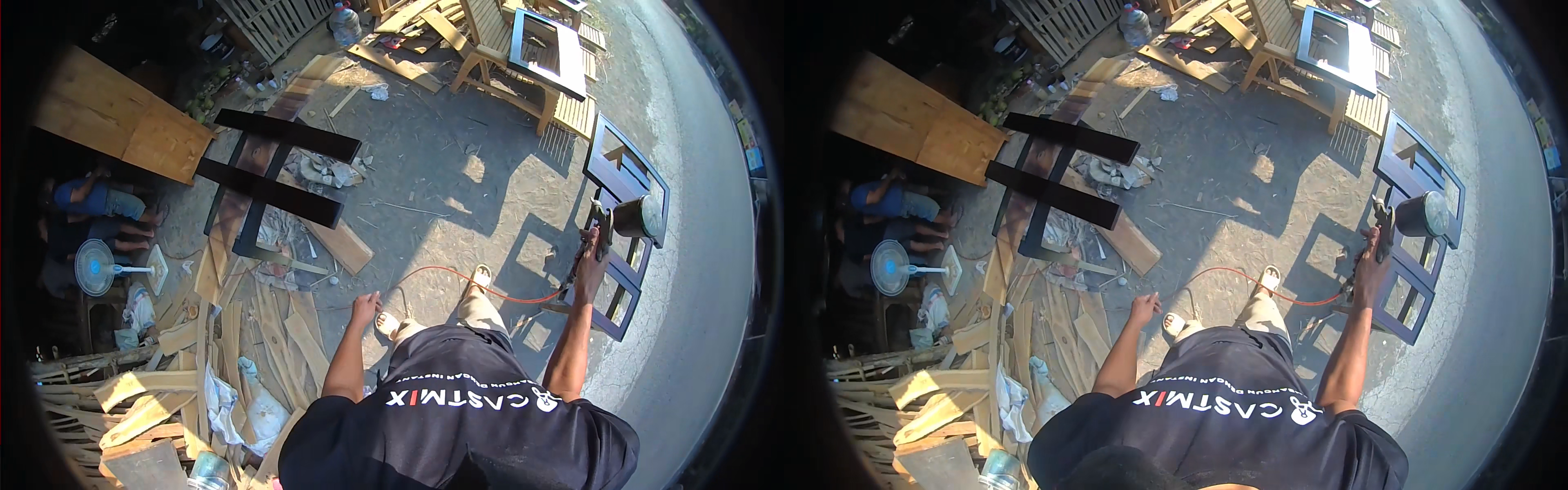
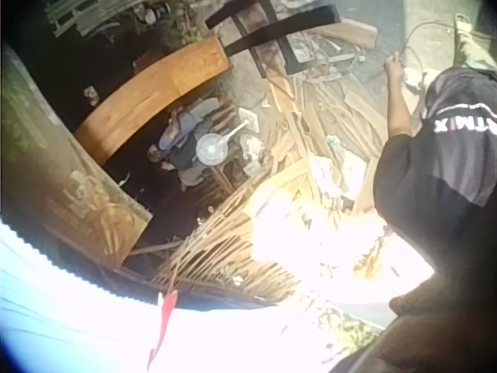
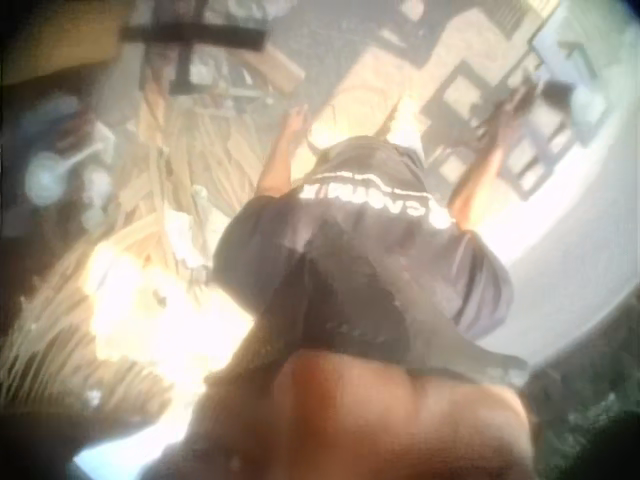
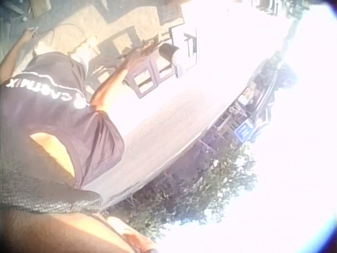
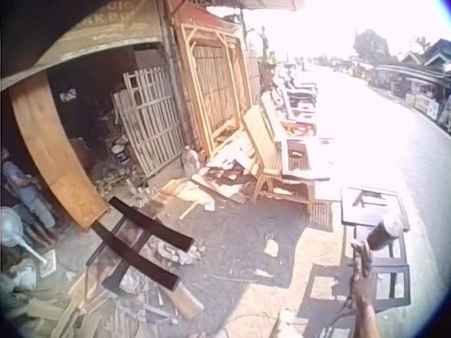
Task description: The person spray paints furniture parts using a spray gun. The person sprays paint onto wooden components, turns them over, and moves them between a workbench and a storage area.
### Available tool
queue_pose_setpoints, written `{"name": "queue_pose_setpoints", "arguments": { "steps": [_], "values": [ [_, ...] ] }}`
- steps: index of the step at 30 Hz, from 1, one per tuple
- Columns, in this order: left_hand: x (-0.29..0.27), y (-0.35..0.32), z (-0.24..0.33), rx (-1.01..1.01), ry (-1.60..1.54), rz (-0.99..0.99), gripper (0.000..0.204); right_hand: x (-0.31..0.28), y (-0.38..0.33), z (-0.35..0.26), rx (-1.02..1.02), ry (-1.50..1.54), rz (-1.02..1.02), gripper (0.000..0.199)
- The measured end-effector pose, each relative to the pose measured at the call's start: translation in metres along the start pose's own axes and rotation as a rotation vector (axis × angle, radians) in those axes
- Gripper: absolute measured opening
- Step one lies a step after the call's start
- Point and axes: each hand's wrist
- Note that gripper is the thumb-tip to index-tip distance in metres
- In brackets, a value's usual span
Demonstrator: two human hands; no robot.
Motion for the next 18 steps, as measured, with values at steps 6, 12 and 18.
{"name": "queue_pose_setpoints", "arguments": {
  "steps": [6,12,18],
  "values": [
    [0.11,-0.029,-0.013,-0.473,-0.335,-0.089,0.035,0.088,0.142,-0.045,-0.026,-0.011,-0.355,0.04],
    [0.146,-0.021,0.039,-0.305,-0.205,-0.136,0.04,0.233,0.267,-0.068,-0.086,0.071,-0.615,0.041],
    [0.125,0.097,0.143,-0.62,-0.754,-0.016,0.049,0.423,0.369,-0.034,-0.106,0.087,-0.761,0.035]
  ]
}}
Point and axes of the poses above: each hand's wrist, its own y-axis towards the middle knuckle, its own x-axis out of the palm, z = x × y, and after that the axes turned 12 degrees about y, right-handed
